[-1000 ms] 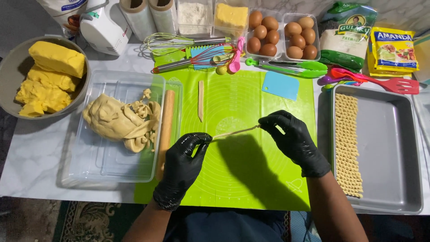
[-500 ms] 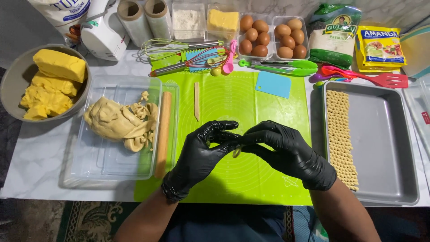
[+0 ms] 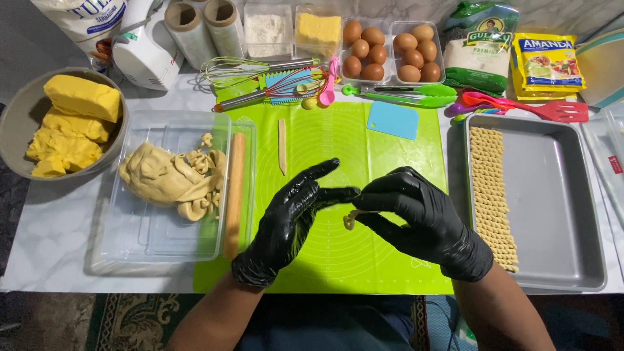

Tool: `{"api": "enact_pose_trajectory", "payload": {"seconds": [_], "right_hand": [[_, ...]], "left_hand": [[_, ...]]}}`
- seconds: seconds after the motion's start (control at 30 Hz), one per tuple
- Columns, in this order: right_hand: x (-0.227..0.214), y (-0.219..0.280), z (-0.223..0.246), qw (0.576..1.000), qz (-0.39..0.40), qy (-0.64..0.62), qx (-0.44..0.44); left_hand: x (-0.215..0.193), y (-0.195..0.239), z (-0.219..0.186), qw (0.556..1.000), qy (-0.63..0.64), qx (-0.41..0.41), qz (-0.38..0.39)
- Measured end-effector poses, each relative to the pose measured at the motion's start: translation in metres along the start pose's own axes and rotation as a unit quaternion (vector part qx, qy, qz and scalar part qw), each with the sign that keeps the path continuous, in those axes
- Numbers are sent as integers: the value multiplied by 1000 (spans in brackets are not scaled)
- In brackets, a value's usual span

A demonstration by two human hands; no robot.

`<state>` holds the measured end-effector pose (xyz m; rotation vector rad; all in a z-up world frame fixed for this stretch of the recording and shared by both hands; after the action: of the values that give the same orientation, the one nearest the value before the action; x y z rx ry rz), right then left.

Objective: The person rolls a small piece of dough into a thin rope on a green silicone mat, twists it, and cuts it into small segments using a blue plastic scraper. The cut pieces are then placed onto a metal baking tray. The person repeats this process with additional pieces of dough.

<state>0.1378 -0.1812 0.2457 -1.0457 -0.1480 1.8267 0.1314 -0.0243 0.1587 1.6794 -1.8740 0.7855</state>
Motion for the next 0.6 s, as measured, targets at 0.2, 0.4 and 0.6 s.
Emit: {"api": "enact_pose_trajectory", "payload": {"seconds": [0.2,0.4,0.6], "right_hand": [[-12,1,-4,995,-28,-70,62],[-21,-3,-3,982,-69,-104,141],[-32,6,-15,972,-100,-110,184]], "left_hand": [[-3,34,20,820,-471,324,19],[4,39,38,811,-421,406,-8],[5,41,42,804,-464,368,-55]]}}
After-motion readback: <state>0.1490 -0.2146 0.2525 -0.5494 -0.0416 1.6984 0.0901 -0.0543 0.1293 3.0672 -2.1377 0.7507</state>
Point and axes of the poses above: each hand's wrist, its own y-axis away from the middle knuckle, its own x-axis out of the palm, z = x × y, the point moved 7 cm from there along -y, towards the middle knuckle, and after that the axes turned 6 degrees about x, right-handed, at the moved point
